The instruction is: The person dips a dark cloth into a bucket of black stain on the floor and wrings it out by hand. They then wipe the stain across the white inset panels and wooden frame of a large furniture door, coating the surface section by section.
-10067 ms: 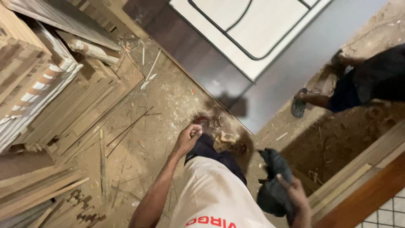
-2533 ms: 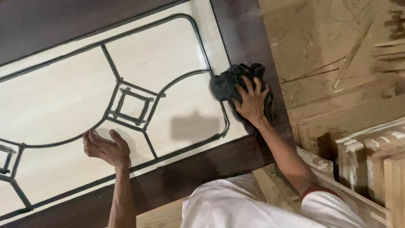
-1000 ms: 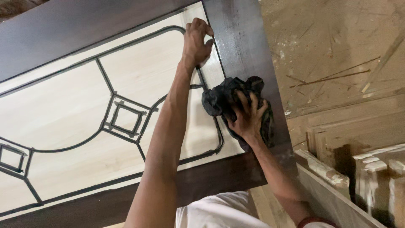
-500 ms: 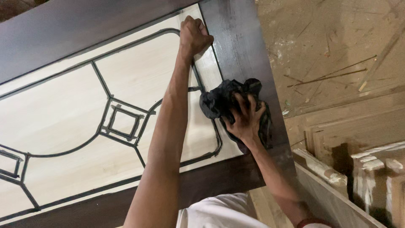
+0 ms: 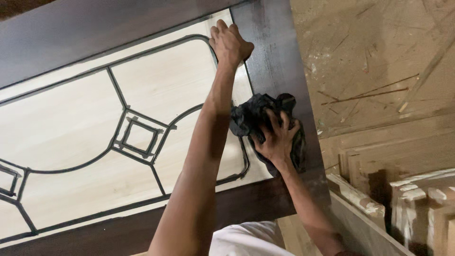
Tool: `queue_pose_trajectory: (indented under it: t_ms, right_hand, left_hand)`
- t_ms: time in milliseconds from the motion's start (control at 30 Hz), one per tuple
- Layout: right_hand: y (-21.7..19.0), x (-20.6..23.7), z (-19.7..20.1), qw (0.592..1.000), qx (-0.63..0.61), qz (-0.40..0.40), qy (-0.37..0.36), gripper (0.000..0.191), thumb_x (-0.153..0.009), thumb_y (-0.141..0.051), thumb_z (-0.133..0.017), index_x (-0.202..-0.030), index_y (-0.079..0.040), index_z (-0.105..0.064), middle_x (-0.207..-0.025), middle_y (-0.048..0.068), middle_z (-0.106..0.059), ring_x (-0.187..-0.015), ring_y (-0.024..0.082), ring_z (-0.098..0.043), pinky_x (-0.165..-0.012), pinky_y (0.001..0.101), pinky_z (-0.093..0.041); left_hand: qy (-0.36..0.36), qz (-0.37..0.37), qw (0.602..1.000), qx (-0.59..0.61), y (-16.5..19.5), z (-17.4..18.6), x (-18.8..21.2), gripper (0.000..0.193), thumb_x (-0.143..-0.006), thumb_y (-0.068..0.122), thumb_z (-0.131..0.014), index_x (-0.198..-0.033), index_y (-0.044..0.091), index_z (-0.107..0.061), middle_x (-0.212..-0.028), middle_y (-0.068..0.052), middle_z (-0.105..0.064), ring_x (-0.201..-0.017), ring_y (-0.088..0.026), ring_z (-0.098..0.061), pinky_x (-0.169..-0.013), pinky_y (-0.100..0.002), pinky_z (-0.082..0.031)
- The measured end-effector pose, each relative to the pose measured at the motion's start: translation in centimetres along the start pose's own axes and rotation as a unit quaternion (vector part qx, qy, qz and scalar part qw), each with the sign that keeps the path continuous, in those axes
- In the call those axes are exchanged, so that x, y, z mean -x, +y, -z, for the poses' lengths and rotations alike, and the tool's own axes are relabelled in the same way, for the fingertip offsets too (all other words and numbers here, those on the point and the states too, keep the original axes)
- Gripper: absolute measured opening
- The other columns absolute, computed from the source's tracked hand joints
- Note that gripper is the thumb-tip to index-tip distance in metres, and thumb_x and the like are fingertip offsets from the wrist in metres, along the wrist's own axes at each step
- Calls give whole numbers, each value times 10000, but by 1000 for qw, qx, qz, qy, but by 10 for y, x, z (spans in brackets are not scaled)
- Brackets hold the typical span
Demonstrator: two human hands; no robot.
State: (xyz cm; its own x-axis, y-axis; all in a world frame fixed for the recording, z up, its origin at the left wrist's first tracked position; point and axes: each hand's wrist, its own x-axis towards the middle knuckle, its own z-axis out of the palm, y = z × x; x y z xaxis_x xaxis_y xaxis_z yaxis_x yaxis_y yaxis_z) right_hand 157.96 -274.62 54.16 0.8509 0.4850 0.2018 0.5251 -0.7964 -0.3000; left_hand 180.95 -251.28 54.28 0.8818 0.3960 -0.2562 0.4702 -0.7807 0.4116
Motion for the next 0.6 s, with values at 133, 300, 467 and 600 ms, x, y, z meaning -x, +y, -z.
queue_pose_trajectory:
  t_ms: [133, 300, 467, 600]
  right_hand:
    - [1, -3, 0, 1000, -2, 10, 7, 434, -869, -447, -797, -1190, -200, -643, -1500, 98, -507, -1371, 417, -386, -965, 765, -290]
    - [2, -3, -1, 1000, -2, 12, 12, 435, -860, -451, -791, -1181, -206, -631, -1503, 91, -480, -1362, 431, -387, -956, 771, -289]
    - [2, -5, 1, 998, -34, 39, 33, 480, -885, -438, -779, -1235, -151, -616, -1545, 128, -436, -1373, 456, -363, -947, 766, -270]
    - [1, -6, 2, 1000, -16, 3, -2, 436, -838, -431, -781, -1173, -191, -639, -1510, 97, -459, -1371, 433, -363, -972, 763, -277]
  left_hand:
    - [-32, 23, 999, -23, 8, 3, -1, 451, -673, 197, -721, -1074, -8, -705, -1274, -170, -455, -1201, -378, -429, -1046, -481, -392]
    - [-47, 30, 998, -28, 11, 8, -2, 438, -688, 201, -721, -1073, -8, -710, -1299, -161, -449, -1225, -377, -418, -1068, -483, -374]
    - [-35, 50, 995, 75, 4, 7, -6, 578, -702, 181, -725, -1228, -25, -599, -1263, -198, -417, -1186, -420, -388, -977, -491, -396]
    - [-60, 2, 998, -5, 2, 5, -8, 464, -748, 174, -699, -1173, -9, -661, -1320, -155, -425, -1221, -372, -401, -1030, -486, -372]
